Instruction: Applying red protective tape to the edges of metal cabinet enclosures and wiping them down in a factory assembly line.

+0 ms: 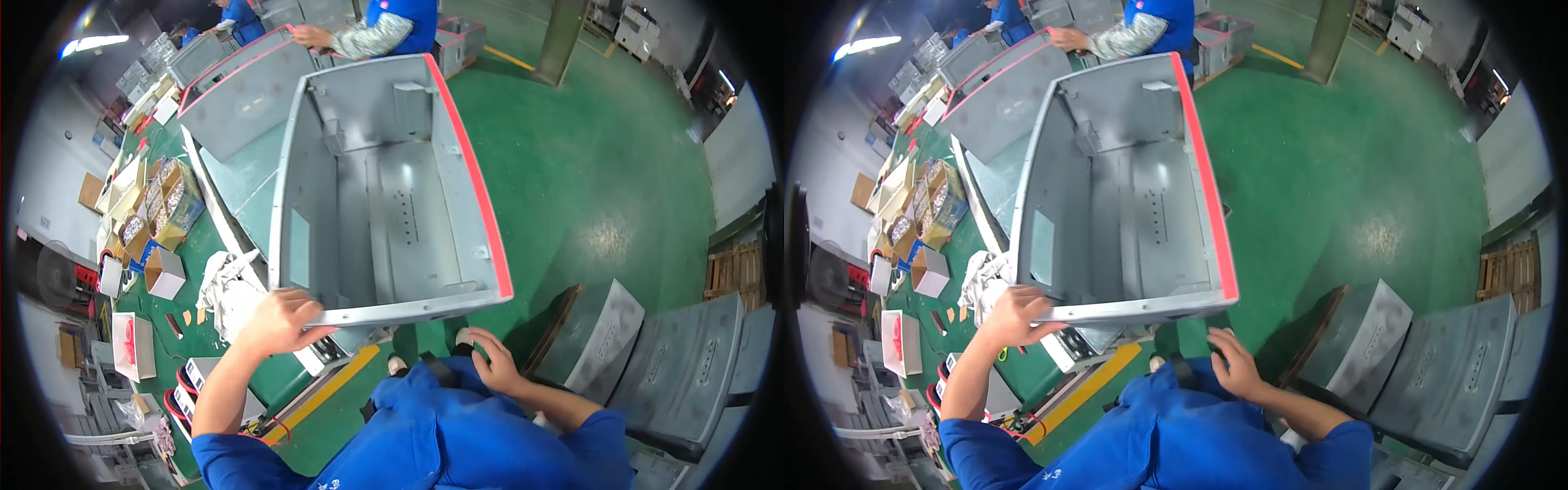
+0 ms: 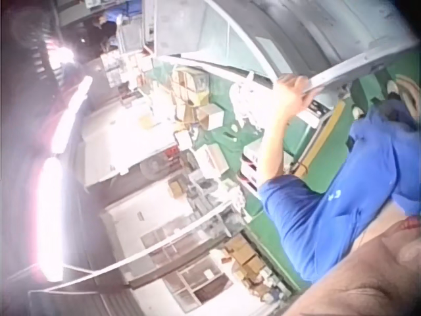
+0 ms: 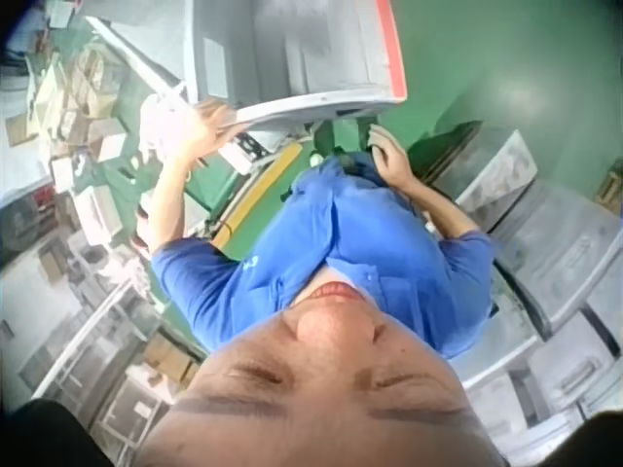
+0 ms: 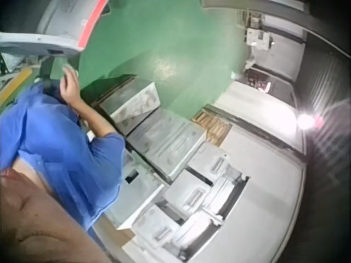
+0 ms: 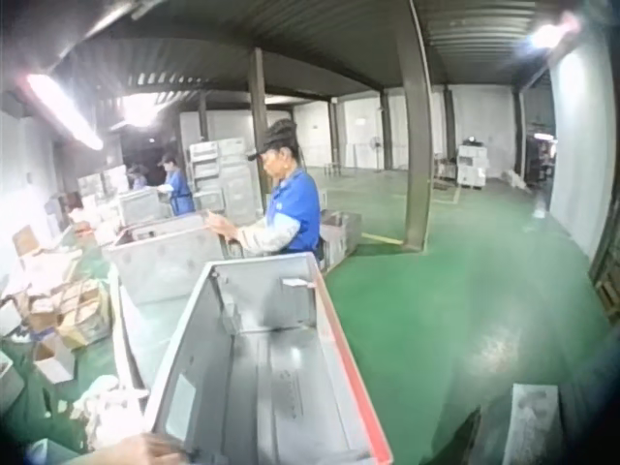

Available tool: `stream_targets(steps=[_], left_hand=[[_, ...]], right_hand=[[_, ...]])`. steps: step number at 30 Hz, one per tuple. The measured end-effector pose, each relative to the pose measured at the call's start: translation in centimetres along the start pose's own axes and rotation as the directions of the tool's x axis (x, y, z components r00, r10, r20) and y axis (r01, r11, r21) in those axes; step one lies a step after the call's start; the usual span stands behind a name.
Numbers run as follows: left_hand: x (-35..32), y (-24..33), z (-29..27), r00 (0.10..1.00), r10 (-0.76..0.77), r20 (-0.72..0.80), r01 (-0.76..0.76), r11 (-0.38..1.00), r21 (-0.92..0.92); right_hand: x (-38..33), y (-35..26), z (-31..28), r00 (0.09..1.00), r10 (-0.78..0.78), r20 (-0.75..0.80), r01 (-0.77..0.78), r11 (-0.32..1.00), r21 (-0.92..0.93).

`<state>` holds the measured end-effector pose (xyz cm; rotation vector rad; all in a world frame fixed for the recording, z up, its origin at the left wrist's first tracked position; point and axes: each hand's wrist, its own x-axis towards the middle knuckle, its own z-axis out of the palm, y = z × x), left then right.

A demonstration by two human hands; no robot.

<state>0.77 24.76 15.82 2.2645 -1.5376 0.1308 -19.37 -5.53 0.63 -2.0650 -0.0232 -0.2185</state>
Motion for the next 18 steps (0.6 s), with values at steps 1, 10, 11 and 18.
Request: stream_targets(steps=[1,10,11,18], left_hand=[[0.0,0.0,0.0,0.999,-0.011,0.035,0.011,1.000,-0.012],[0.2,4.5,1.0,0.961,-0.208,0.185,0.226,0.970,-0.087],[-0.1,5.4,2.3,0.952,-0.217,0.218,0.231,0.972,-0.043],[5.0,-1.3,-1.5,0.958,0.283,0.039,-0.274,0.948,-0.160]], right_hand=[[-0.9,3.7,3.0,0.930,0.368,0.027,-0.357,0.879,0.316],[3.7,10.5,19.6,0.774,0.605,0.187,0.164,-0.476,0.864],[3.8,7.9,17.3,0.708,0.651,0.273,0.180,-0.540,0.822],[5.4,5.5,9.7,0.720,0.685,-0.109,-0.074,0.233,0.970]])
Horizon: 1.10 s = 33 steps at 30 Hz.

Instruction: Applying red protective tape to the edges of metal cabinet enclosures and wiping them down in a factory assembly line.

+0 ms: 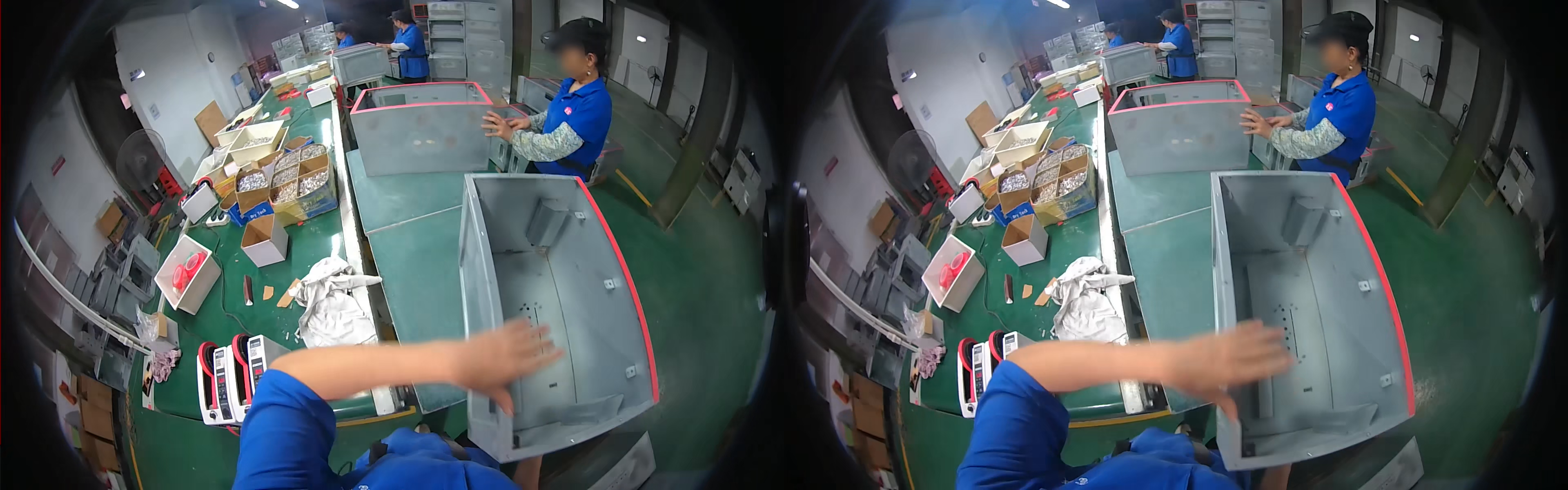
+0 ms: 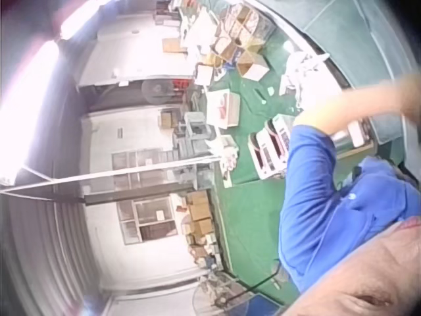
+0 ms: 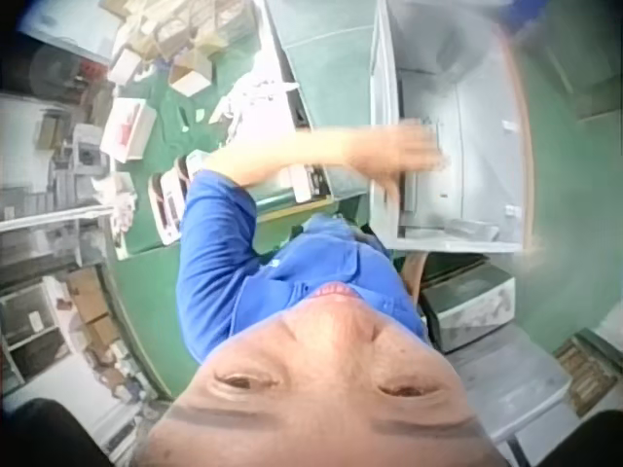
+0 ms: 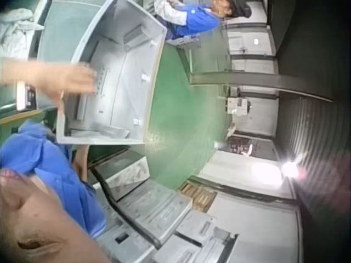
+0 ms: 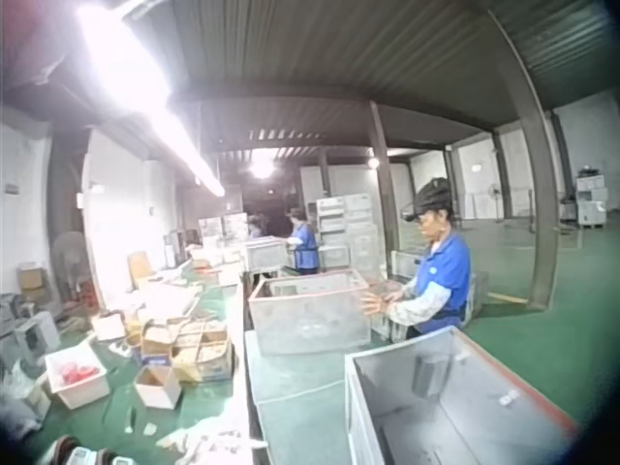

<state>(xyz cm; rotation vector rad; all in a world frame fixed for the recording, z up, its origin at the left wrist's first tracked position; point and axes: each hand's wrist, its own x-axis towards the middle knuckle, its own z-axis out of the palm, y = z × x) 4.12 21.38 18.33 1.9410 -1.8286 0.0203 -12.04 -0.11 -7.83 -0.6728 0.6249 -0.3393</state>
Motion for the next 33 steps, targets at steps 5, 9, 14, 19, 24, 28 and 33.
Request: stream_targets(steps=[5,9,14,19,24,28,33], left_hand=[[1.5,-10.9,-3.7,0.972,-0.011,0.233,-0.083,0.918,0.388],[6.4,-16.1,-1.3,0.967,0.022,0.255,-0.105,0.943,0.317],[11.4,-14.0,0.7,0.786,-0.369,0.496,0.266,0.926,0.267],[10.0,-9.8,3.2,0.758,-0.540,0.366,0.447,0.838,0.311],[8.6,-3.7,4.8,0.593,-0.762,0.258,0.721,0.646,0.252],[8.7,-0.2,6.9,0.471,-0.879,0.078,0.848,0.475,0.236],[9.2,1.5,7.1,0.315,-0.946,-0.073,0.946,0.306,0.110]], right_hand=[[3.0,-2.2,-0.2,0.997,0.027,-0.075,-0.045,0.970,-0.239],[7.5,-4.3,1.4,0.992,0.075,-0.099,-0.109,0.908,-0.404],[14.4,-8.7,3.4,0.997,0.070,-0.043,-0.083,0.830,-0.552],[20.2,-13.8,5.7,0.994,0.025,0.111,0.054,0.755,-0.654],[24.0,-17.1,8.5,0.963,-0.029,0.268,0.216,0.682,-0.699],[25.7,-18.6,10.3,0.928,-0.051,0.370,0.317,0.631,-0.708],[26.2,-18.5,12.0,0.877,-0.065,0.477,0.429,0.555,-0.713]])
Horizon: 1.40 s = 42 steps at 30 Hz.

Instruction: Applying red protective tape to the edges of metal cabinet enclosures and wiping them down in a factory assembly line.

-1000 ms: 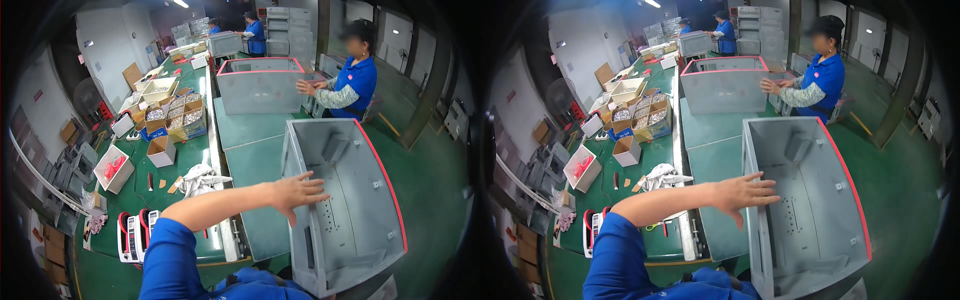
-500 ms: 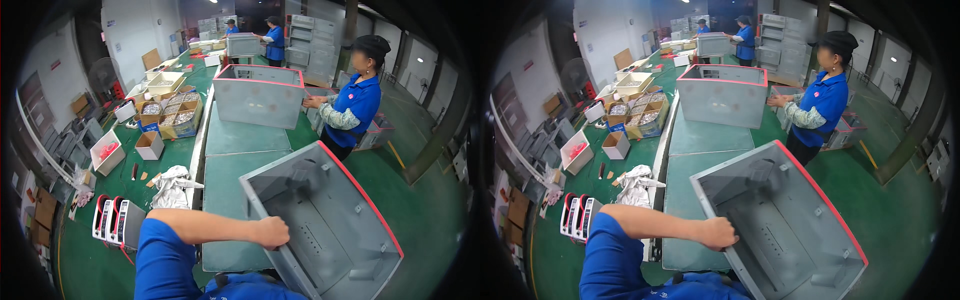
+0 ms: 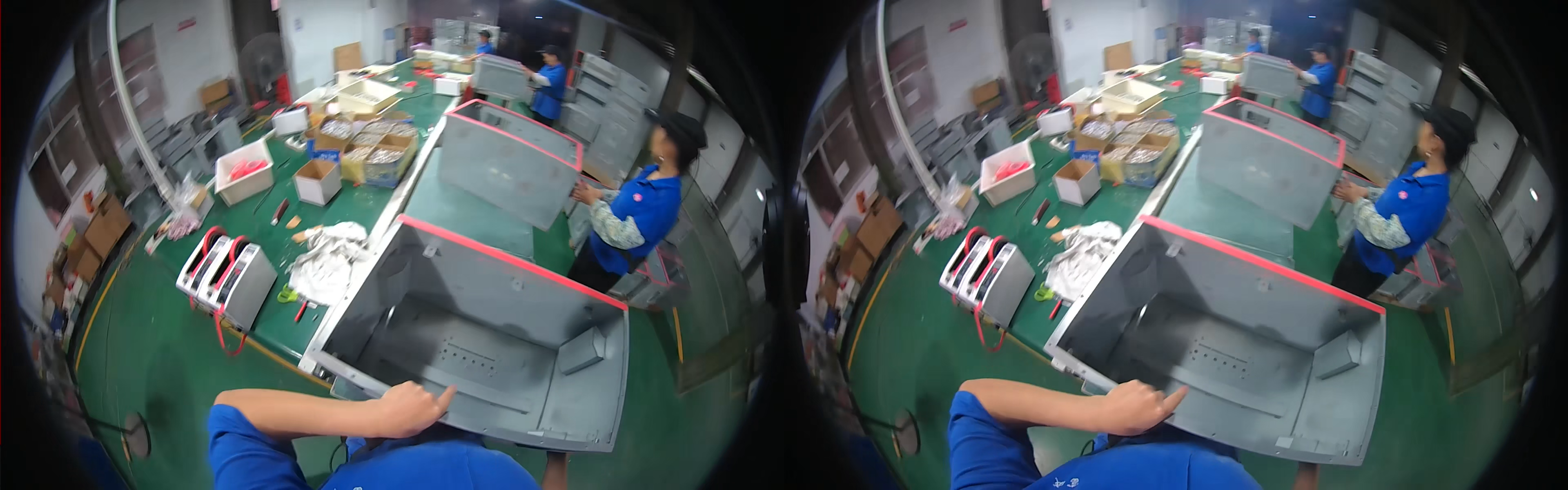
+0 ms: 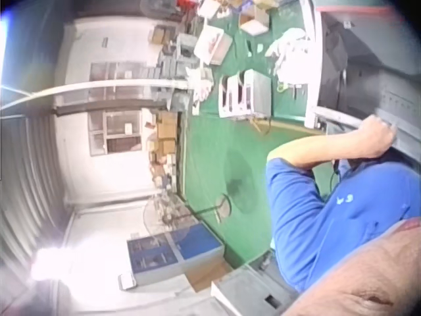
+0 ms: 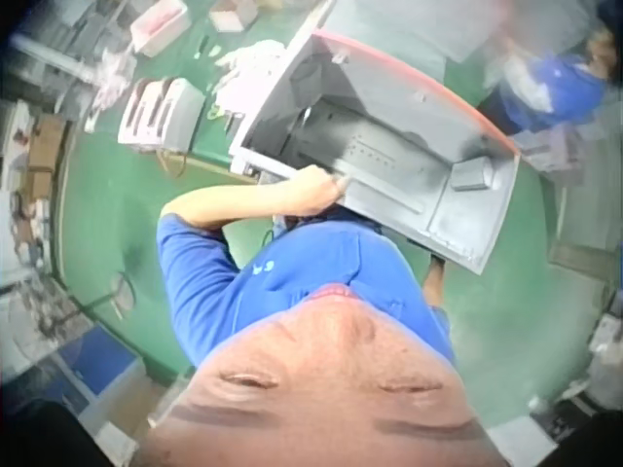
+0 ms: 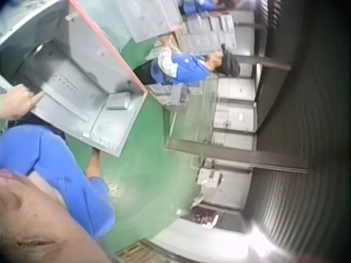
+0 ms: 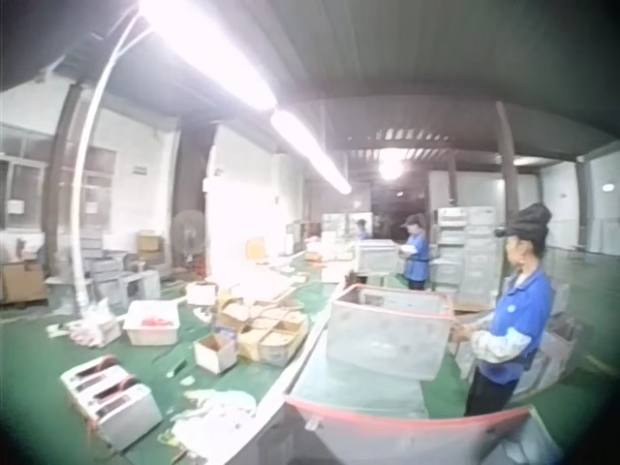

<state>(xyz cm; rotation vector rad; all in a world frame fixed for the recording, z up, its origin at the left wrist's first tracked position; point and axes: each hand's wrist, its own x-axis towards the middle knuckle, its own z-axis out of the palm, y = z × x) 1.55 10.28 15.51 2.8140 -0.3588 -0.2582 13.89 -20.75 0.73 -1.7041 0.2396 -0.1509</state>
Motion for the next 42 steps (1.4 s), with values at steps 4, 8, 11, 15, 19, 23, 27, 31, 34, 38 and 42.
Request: stream_targets(steps=[4,8,11,15,19,23,27,31,34,38,42], left_hand=[[-3.0,-1.9,-0.3,0.629,0.254,-0.735,-0.399,0.917,-0.025],[-11.7,-5.7,6.7,0.527,-0.243,-0.814,-0.216,0.888,-0.405],[-16.5,-8.8,16.9,0.495,-0.643,-0.584,0.135,0.721,-0.679],[-24.5,-15.5,32.1,0.731,-0.683,-0.009,0.368,0.406,-0.837],[-33.4,-29.4,29.6,0.003,-0.979,-0.202,0.467,0.180,-0.866],[-39.4,-42.3,21.7,-0.357,-0.868,-0.345,0.152,0.311,-0.938],[-43.8,-49.4,20.0,-0.282,-0.900,-0.332,0.165,0.295,-0.941],[-45.8,-52.9,21.7,-0.247,-0.825,-0.509,0.107,0.499,-0.860],[-44.9,-50.3,19.5,-0.103,-0.917,-0.385,0.072,0.379,-0.923],[-51.0,-44.5,25.2,0.085,-0.945,-0.315,0.336,0.325,-0.884],[-56.7,-37.8,32.6,0.240,-0.970,0.037,0.431,0.072,-0.900]], right_hand=[[-0.9,1.2,1.7,0.991,-0.089,0.096,0.097,0.992,-0.079],[-3.9,3.7,6.8,0.956,-0.008,0.293,0.067,0.979,-0.193],[-7.6,7.4,11.3,0.876,0.151,0.457,-0.011,0.955,-0.295],[-13.4,11.8,15.6,0.691,0.391,0.608,-0.070,0.873,-0.482],[-18.9,14.0,18.6,0.541,0.496,0.679,-0.038,0.821,-0.570],[-23.4,15.0,20.3,0.489,0.501,0.714,-0.056,0.835,-0.547],[-28.3,11.9,24.5,0.443,0.560,0.700,-0.253,0.827,-0.502],[-29.6,13.2,24.4,0.483,0.635,0.603,-0.445,0.771,-0.456],[-30.8,12.8,24.8,0.496,0.668,0.554,-0.485,0.743,-0.462],[-31.5,12.2,26.8,0.499,0.599,0.626,-0.373,0.801,-0.468],[-32.1,8.7,30.0,0.471,0.356,0.807,0.089,0.891,-0.445]])
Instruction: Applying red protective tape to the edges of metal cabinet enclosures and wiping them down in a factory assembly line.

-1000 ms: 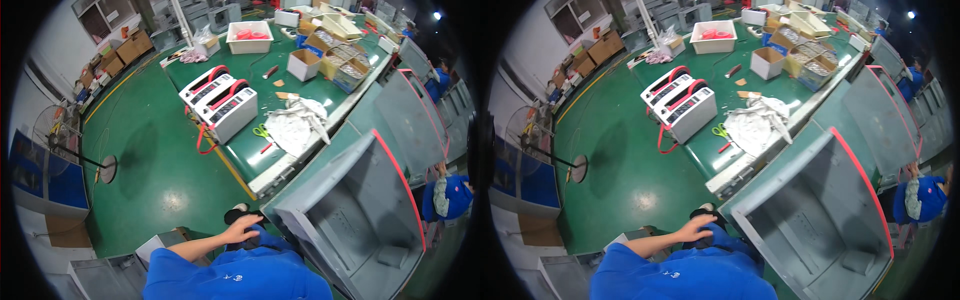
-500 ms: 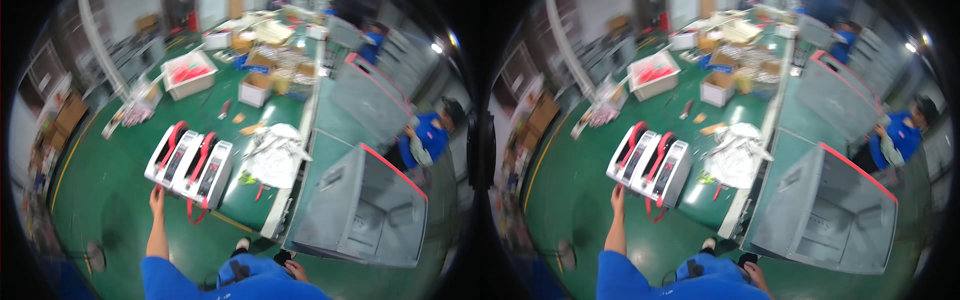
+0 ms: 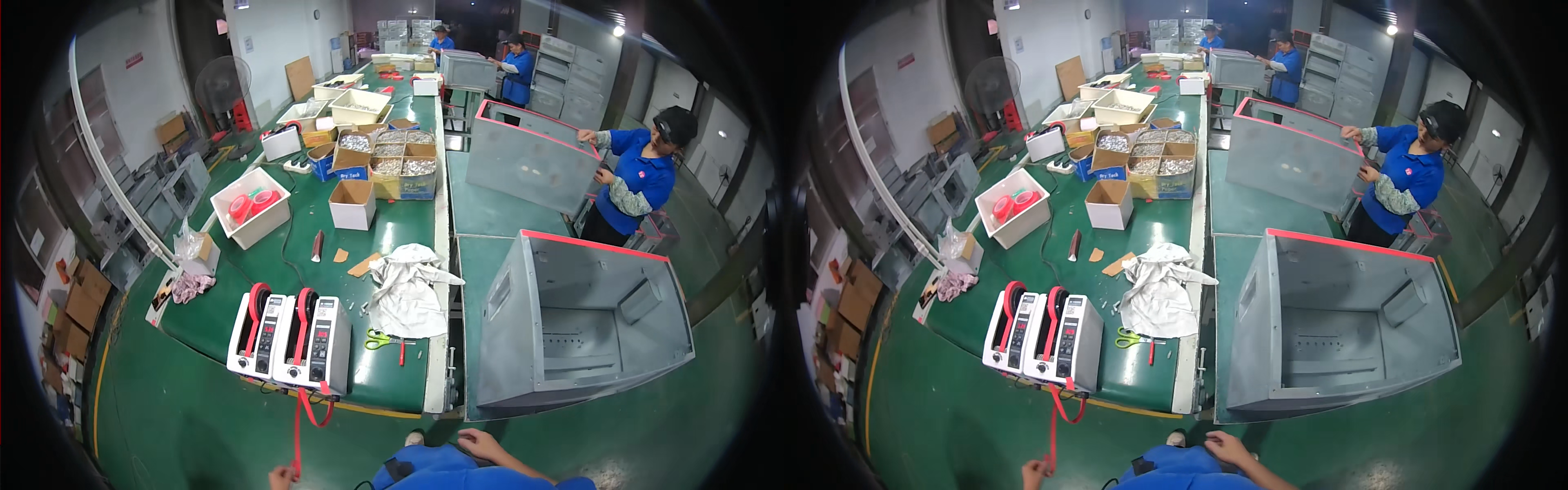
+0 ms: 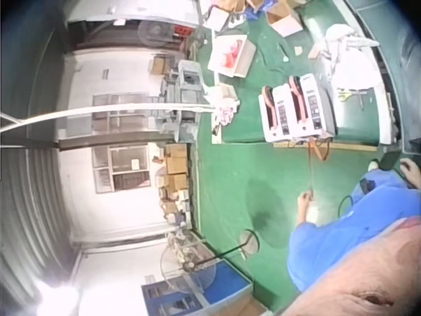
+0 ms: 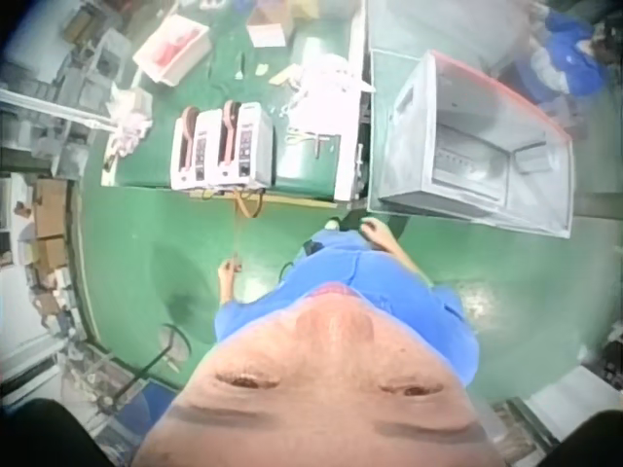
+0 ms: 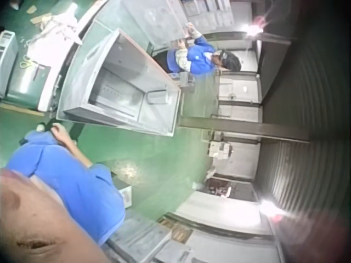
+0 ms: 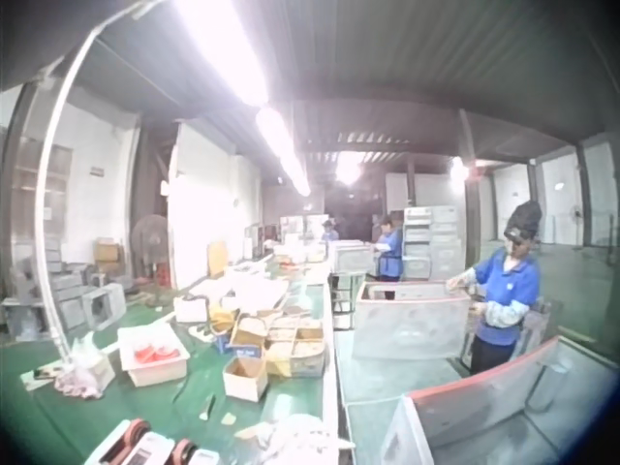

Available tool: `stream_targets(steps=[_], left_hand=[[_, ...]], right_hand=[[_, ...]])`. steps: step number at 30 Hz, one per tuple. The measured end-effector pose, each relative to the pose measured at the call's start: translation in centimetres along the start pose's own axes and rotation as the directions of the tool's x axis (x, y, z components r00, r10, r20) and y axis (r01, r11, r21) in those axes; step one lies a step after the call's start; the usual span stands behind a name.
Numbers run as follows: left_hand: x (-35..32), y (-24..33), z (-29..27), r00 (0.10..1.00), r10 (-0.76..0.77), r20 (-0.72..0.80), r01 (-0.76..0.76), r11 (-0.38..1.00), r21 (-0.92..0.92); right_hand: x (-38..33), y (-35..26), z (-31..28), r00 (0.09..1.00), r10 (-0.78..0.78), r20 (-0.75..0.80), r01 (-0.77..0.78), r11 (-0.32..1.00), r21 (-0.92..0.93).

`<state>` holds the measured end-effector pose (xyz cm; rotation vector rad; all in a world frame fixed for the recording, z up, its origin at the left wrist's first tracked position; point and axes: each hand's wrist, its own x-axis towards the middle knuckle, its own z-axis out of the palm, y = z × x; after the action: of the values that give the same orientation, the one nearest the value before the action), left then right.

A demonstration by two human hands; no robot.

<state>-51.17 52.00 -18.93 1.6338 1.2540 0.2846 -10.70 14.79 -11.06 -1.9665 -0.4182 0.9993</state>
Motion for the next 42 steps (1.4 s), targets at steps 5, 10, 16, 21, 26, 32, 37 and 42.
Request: stream_targets(steps=[5,10,16,21,26,32,37,42], left_hand=[[-7.5,21.6,14.0,0.875,0.205,0.438,-0.115,0.968,-0.223],[-11.4,32.6,22.9,0.588,0.575,0.568,-0.568,0.794,-0.215],[-16.5,35.8,30.8,0.408,0.589,0.698,-0.622,0.739,-0.260],[-19.8,38.4,33.5,0.276,0.595,0.755,-0.766,0.611,-0.201],[-21.5,42.5,31.9,0.436,0.504,0.745,-0.727,0.686,-0.038],[-22.8,47.1,29.7,0.557,0.634,0.537,-0.772,0.634,0.053],[-21.9,49.3,27.0,0.609,0.662,0.438,-0.771,0.623,0.130],[-20.4,51.8,26.6,0.659,0.638,0.398,-0.703,0.711,0.025]], right_hand=[[-0.1,-12.3,0.4,0.700,-0.700,0.142,0.714,0.679,-0.169],[-3.9,-13.1,-4.9,0.675,-0.726,0.130,0.730,0.633,-0.256],[-10.9,-8.2,-14.7,0.728,-0.685,0.027,0.659,0.688,-0.303],[-19.5,-6.9,-27.7,0.702,-0.653,-0.284,0.535,0.747,-0.396],[-26.9,-5.0,-40.1,0.447,-0.719,-0.532,0.486,0.695,-0.530],[-29.5,-1.6,-47.2,0.550,-0.507,-0.663,0.405,0.857,-0.319],[-28.2,-1.6,-49.3,0.531,-0.471,-0.705,0.479,0.853,-0.209],[-28.3,-1.1,-50.5,0.572,-0.382,-0.726,0.489,0.869,-0.072]])
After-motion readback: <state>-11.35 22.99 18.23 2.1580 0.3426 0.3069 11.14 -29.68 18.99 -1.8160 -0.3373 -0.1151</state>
